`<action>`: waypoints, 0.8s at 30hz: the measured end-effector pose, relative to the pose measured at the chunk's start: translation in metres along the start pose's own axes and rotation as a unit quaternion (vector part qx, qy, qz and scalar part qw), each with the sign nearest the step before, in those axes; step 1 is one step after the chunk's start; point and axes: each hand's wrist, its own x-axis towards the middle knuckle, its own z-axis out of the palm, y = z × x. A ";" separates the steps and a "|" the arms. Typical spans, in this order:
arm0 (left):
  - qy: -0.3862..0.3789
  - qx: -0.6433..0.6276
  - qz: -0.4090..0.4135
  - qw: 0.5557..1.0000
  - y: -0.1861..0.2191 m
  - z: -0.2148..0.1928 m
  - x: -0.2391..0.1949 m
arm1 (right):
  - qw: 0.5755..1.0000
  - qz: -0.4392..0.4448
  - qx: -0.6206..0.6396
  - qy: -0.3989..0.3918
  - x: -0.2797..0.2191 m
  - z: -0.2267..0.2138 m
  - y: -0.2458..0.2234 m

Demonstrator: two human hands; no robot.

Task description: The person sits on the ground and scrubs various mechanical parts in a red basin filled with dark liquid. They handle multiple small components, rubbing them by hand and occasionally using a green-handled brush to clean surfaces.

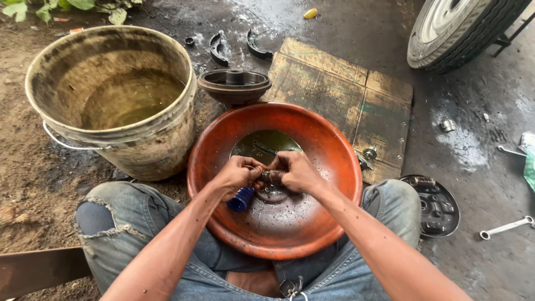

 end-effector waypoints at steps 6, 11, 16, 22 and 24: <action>0.051 0.038 0.158 0.985 0.013 0.008 -0.010 | 0.864 0.304 0.399 0.041 0.010 0.032 0.025; 0.070 0.059 0.085 0.992 0.016 0.004 -0.013 | 0.911 0.190 0.356 0.081 0.004 0.037 0.007; -0.064 0.015 -0.101 0.993 0.008 -0.004 -0.012 | 0.947 -0.264 -0.185 0.021 -0.016 0.006 -0.016; -0.028 -0.019 -0.016 0.999 0.004 0.001 -0.008 | 0.985 -0.129 0.072 0.088 -0.010 0.025 0.005; 0.017 -0.007 0.075 0.997 0.005 0.010 -0.006 | 0.940 0.100 0.303 0.117 -0.004 0.040 0.018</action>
